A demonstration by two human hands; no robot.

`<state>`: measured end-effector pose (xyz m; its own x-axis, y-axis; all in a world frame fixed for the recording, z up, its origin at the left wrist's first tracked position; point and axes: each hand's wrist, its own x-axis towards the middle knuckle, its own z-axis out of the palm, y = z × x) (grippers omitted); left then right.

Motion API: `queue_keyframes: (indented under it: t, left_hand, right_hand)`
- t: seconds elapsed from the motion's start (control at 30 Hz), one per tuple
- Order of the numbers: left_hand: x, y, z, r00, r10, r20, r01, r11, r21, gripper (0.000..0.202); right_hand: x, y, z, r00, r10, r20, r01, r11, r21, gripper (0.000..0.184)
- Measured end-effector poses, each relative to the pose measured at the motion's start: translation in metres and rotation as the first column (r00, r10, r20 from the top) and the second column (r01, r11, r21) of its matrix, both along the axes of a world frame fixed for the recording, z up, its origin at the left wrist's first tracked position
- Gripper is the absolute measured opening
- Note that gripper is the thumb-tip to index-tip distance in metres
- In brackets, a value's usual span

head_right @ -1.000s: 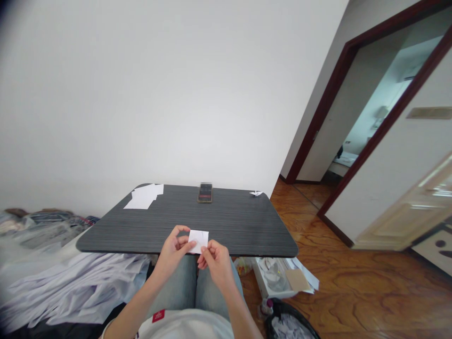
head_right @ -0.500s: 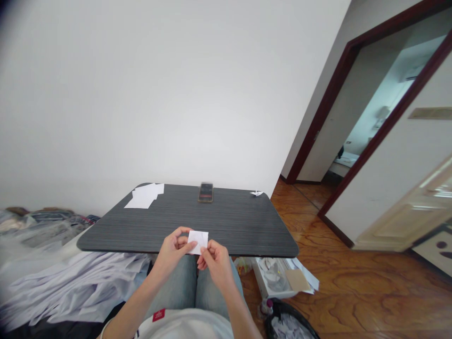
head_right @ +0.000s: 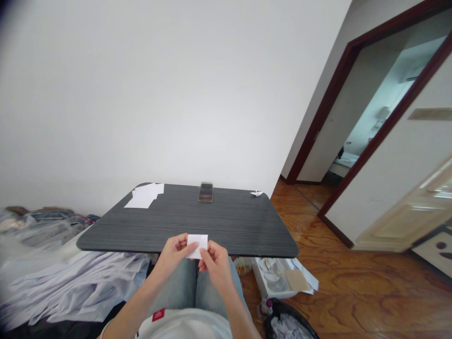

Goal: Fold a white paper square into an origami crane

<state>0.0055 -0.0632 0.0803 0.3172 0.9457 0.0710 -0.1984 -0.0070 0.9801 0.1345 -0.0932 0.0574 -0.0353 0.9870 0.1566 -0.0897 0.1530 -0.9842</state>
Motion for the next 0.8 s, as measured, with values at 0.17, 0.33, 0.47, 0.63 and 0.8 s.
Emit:
queue_keyframes:
  t: [0.17, 0.33, 0.47, 0.63, 0.8]
  left_hand:
    - [0.0, -0.001, 0.004, 0.999, -0.029, -0.029, 0.029, 0.999, 0.021, 0.027]
    - [0.0, -0.001, 0.004, 1.0, -0.021, -0.02, 0.021, 1.0, 0.017, 0.026]
    - [0.0, -0.002, 0.004, 1.0, -0.004, -0.018, 0.004, 1.0, 0.012, 0.026]
    - [0.001, 0.0, -0.001, 1.0, -0.007, -0.019, 0.007, 1.0, 0.015, 0.025]
    - [0.0, 0.003, -0.007, 0.999, -0.037, -0.027, 0.037, 0.999, 0.004, 0.025]
  right_hand:
    - [0.0, 0.0, 0.001, 1.0, -0.004, -0.015, 0.004, 1.0, 0.007, 0.026]
    - [0.0, -0.001, 0.002, 1.0, -0.006, -0.019, 0.006, 1.0, -0.002, 0.027]
    - [-0.001, 0.0, 0.002, 0.999, -0.003, -0.032, 0.003, 1.0, -0.016, 0.029]
    - [-0.001, 0.0, 0.001, 0.999, -0.018, -0.041, 0.018, 1.0, 0.004, 0.03]
    - [-0.001, 0.0, 0.002, 0.999, -0.031, -0.041, 0.031, 0.999, 0.011, 0.032]
